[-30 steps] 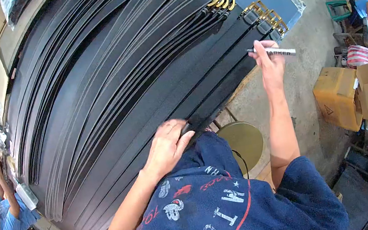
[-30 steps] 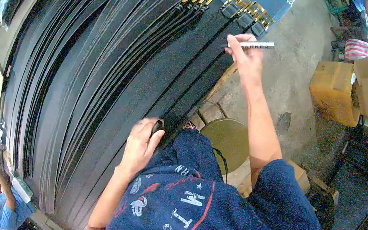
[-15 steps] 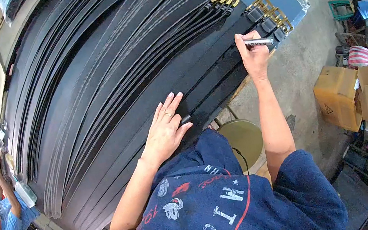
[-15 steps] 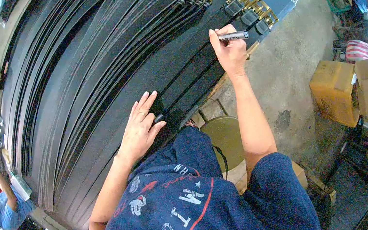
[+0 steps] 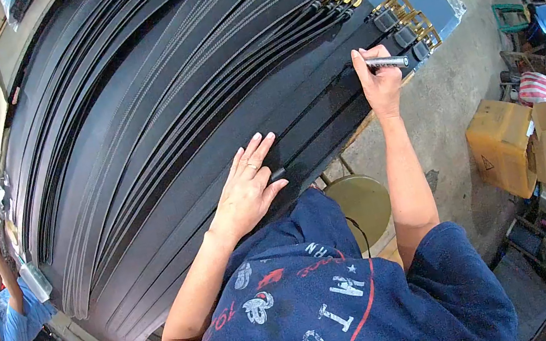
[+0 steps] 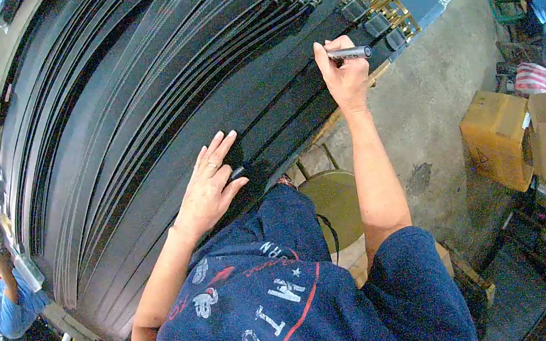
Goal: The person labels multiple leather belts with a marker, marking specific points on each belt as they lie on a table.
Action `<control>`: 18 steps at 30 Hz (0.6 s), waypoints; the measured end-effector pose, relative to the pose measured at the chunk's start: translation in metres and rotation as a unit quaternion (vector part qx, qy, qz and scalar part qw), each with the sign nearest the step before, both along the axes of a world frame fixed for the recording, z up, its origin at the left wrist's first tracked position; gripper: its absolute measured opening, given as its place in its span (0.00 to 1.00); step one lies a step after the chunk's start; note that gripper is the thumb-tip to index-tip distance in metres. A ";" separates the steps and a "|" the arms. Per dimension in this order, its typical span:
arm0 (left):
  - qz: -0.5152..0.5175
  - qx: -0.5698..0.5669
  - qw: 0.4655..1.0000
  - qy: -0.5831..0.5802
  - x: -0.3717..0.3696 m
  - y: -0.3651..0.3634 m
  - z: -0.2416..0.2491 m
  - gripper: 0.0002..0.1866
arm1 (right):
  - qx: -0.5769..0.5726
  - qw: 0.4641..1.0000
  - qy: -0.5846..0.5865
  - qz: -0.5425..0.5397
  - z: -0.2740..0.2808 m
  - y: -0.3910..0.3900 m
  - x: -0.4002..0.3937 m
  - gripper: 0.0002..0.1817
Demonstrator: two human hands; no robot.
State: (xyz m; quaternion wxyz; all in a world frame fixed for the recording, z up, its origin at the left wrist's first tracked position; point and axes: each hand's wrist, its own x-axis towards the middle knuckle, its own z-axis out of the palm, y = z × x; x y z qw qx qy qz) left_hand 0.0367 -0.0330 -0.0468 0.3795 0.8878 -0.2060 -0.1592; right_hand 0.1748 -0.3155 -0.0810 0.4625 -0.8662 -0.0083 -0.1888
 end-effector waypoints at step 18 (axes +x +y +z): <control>-0.001 -0.008 1.000 -0.011 -0.001 0.001 -0.003 0.16 | 0.087 0.994 0.069 0.006 0.007 -0.008 0.004 0.12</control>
